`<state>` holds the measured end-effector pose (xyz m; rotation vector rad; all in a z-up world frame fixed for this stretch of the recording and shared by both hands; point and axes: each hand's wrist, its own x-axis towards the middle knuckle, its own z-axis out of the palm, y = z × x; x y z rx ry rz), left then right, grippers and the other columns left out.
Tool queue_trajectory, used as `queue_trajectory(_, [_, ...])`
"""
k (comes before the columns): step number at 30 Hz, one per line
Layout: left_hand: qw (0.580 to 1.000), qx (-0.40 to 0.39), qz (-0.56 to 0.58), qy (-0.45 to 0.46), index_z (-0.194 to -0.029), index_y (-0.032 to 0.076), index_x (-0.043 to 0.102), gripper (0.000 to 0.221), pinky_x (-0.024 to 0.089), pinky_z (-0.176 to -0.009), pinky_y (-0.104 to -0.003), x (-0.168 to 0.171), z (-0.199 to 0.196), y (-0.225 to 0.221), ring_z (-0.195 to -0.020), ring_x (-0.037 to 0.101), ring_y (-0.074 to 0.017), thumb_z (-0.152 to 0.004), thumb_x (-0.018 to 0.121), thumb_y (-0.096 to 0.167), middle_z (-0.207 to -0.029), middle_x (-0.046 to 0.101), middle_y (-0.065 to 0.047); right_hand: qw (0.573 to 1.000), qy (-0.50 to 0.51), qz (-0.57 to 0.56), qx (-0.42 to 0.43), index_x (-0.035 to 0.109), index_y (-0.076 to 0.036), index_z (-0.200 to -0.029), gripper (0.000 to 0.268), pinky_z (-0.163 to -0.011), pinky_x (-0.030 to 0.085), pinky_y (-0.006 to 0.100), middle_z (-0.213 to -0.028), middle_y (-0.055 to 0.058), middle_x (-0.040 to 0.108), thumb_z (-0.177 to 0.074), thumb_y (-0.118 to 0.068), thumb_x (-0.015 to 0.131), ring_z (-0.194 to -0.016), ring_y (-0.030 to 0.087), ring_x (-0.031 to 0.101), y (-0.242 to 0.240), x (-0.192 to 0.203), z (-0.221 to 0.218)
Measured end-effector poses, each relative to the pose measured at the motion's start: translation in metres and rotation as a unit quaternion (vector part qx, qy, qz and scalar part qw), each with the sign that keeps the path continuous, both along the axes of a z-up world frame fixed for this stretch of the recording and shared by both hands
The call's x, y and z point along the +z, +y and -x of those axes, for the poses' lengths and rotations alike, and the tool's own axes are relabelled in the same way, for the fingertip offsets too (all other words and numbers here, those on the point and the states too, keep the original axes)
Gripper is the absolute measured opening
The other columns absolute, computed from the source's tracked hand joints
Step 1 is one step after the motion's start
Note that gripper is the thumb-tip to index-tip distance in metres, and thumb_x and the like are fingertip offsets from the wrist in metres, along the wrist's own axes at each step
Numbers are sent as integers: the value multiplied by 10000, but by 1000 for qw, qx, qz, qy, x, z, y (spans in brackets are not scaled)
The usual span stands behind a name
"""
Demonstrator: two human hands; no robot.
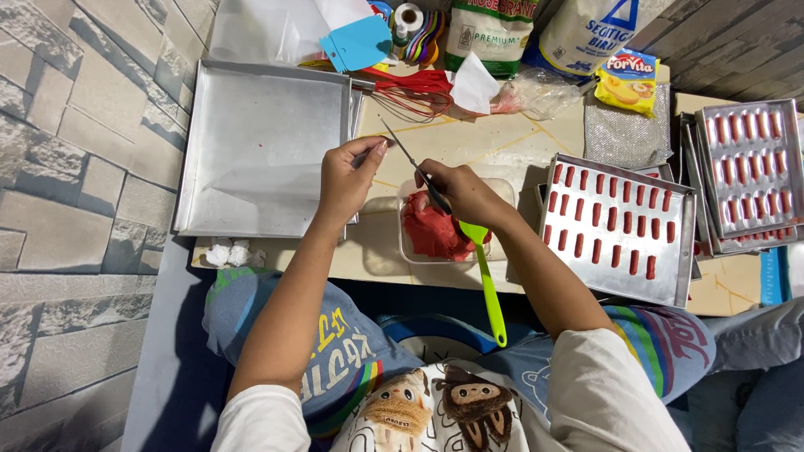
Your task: Refilling a plastic piping bag with red dough using a spatula and cutting the tip with scissors.
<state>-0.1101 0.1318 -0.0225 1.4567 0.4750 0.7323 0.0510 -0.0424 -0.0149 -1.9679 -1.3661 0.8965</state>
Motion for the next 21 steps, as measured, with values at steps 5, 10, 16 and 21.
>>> queue_trajectory(5, [1000,0,13,5,-1040,64,793,136,502,-493,-181,18,6,-6,-584,557,-54,-984,692,136,-650,629,-39,998,-52,-16,-26,642,-133,-1093,224,-715,503,387,-630,123,683,-902,-92,750,-612,311,669,-3,16,-1])
queue_trajectory(10, [1000,2,-20,20,-1010,90,785,139,538,-535,-197,15,8,-3,-630,556,-50,-999,658,144,-734,678,-41,968,-217,35,-120,655,-189,-1084,233,-833,554,521,-772,132,756,-871,-205,748,-839,432,723,-6,-5,-64])
queue_trajectory(16, [975,28,-219,27,-1006,85,773,121,544,-729,-322,20,9,-1,-813,694,-232,-1026,677,157,-841,686,-105,887,-423,138,-128,741,-298,-1098,325,-705,624,473,-810,67,743,-786,-322,828,-783,361,755,-23,-59,-167])
queue_trajectory(21, [957,37,-280,69,-1032,74,762,158,525,-687,-346,25,13,1,-765,666,-261,-1055,629,156,-833,625,-91,890,-412,150,-126,708,-191,-1214,416,-777,615,534,-883,170,760,-813,-223,815,-871,432,749,-15,-49,-185])
